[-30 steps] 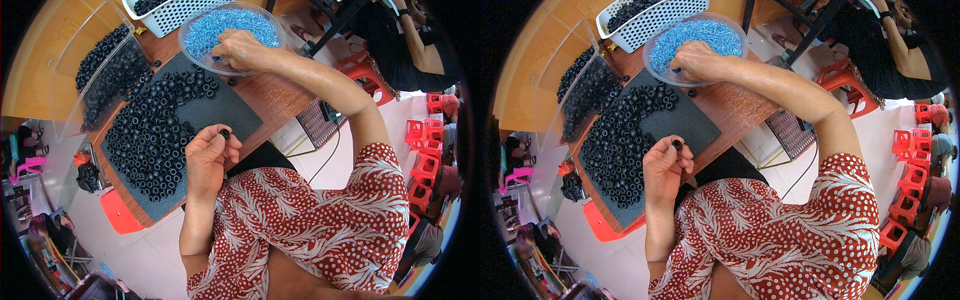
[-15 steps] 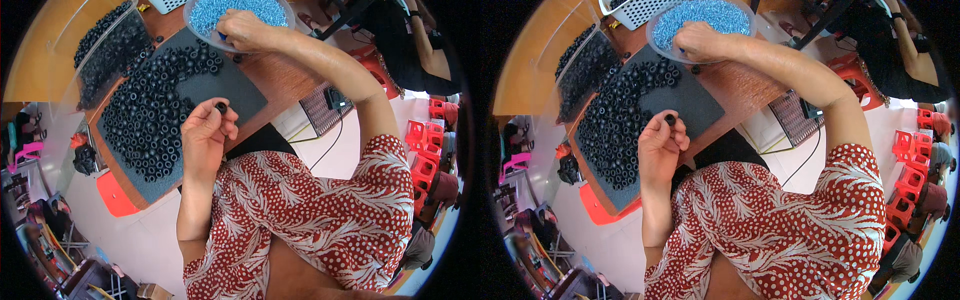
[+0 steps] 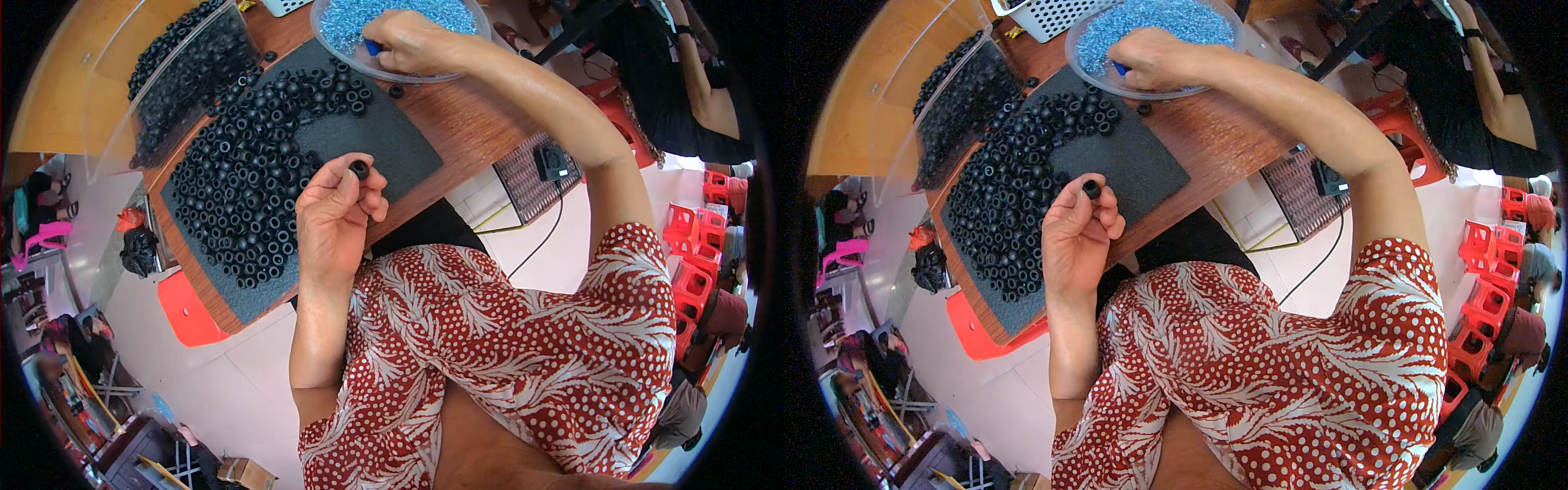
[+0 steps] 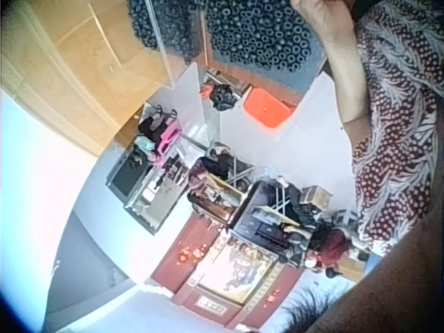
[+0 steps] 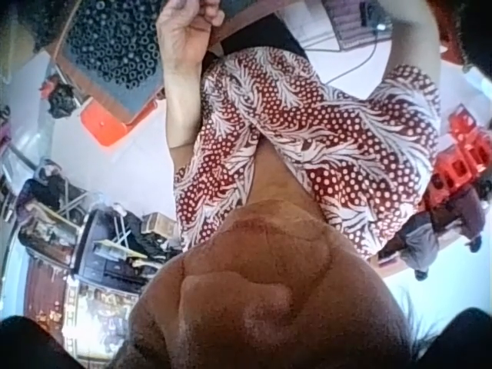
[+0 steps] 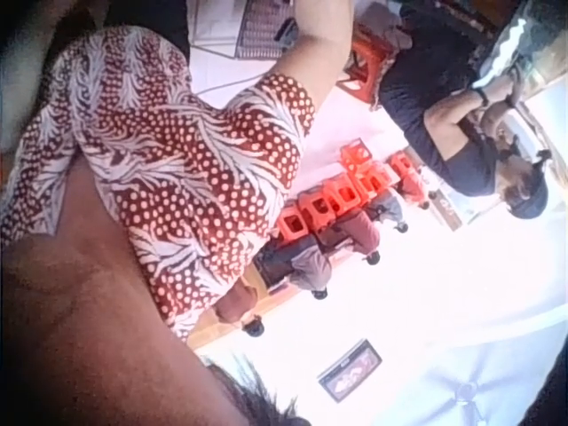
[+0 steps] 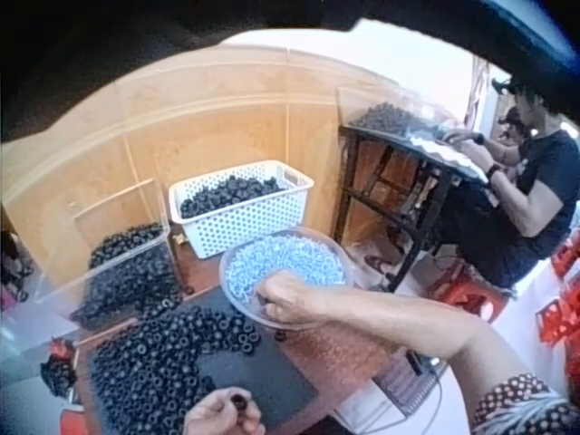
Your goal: The person repeatedly picks up small black rings, takes blue beads from a bowl, and presses them into each ring.
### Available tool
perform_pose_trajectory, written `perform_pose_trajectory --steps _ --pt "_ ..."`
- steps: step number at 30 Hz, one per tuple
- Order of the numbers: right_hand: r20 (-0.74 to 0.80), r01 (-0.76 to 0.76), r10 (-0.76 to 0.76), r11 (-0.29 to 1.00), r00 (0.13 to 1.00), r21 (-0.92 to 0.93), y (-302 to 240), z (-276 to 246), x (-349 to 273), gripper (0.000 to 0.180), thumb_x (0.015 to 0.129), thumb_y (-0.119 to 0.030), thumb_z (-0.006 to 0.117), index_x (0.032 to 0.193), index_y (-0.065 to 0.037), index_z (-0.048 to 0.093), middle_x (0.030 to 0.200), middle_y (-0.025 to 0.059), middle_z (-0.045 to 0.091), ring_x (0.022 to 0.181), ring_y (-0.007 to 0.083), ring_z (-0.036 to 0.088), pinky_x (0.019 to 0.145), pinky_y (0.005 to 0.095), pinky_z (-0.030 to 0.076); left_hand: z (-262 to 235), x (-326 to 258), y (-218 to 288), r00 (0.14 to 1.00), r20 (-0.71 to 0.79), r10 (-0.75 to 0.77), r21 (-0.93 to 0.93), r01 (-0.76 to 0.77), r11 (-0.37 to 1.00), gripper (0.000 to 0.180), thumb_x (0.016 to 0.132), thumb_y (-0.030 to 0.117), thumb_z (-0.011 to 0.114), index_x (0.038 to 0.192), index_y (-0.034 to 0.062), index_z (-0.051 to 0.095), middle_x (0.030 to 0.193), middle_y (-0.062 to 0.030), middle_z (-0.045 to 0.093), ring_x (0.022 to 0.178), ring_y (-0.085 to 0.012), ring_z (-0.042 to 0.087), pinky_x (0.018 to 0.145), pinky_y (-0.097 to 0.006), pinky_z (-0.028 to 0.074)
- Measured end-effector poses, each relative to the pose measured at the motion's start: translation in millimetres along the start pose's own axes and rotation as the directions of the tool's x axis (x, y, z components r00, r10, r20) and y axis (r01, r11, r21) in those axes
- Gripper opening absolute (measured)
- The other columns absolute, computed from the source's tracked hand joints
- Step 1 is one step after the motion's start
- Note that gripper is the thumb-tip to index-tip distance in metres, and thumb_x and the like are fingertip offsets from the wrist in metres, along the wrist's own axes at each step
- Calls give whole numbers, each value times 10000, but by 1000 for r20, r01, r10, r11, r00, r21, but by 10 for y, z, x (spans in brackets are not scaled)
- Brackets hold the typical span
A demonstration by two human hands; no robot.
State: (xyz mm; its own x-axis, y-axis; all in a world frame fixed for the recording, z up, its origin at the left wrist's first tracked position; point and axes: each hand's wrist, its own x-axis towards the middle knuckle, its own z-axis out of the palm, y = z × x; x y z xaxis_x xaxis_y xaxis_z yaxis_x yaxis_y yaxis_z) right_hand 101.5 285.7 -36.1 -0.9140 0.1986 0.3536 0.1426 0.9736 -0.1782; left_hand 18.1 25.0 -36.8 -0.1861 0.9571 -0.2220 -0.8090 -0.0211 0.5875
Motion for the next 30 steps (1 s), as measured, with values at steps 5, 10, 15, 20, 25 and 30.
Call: perform_pose_trajectory --steps 5,10,15,20,25,30 --pt "20 -166 168 942 986 291 -375 -394 -65 160 726 -128 631 744 0 535 600 95 518 553 149 532 520 293 430 21 -27 25 994 -54 92 90 -87 992 234 869 116 574 1035 -49 578 852 -140 627 652 -148 575 589 -273 457" --pt "260 -249 76 626 963 739 -1028 -618 -284 199 758 -169 689 798 -10 575 674 4 516 627 51 479 546 214 393 92 -14 31 983 -65 172 190 -157 969 223 848 74 600 1029 -52 577 860 -142 632 665 -149 582 591 -263 468" --pt "303 -298 66 466 951 833 -1100 -551 -318 159 761 -132 683 782 -10 582 661 -25 515 635 39 484 554 201 391 105 -21 2 963 -55 263 246 -243 939 202 842 41 599 1010 -67 569 862 -145 631 717 -178 605 593 -268 480" --pt "385 -402 120 335 915 852 -1149 -550 -315 147 783 -138 676 798 -14 600 687 -17 590 639 27 515 551 192 394 134 -38 -39 945 -95 312 306 -271 913 205 838 35 601 1006 -76 566 864 -145 627 719 -174 596 595 -270 481" --pt "337 -405 230 406 913 820 -1214 -419 -369 159 796 -151 674 772 -18 590 687 -3 608 640 26 522 540 189 390 134 -40 -16 937 -73 340 316 -302 899 207 845 42 594 1009 -80 562 875 -140 622 709 -164 585 606 -269 480" --pt "357 -446 297 329 885 832 -1310 -366 -348 182 816 -161 660 748 -13 578 660 -3 580 622 24 502 531 200 380 52 -66 -38 964 -63 256 94 -250 964 216 866 85 577 1029 -56 548 861 -122 614 687 -146 576 612 -274 466"
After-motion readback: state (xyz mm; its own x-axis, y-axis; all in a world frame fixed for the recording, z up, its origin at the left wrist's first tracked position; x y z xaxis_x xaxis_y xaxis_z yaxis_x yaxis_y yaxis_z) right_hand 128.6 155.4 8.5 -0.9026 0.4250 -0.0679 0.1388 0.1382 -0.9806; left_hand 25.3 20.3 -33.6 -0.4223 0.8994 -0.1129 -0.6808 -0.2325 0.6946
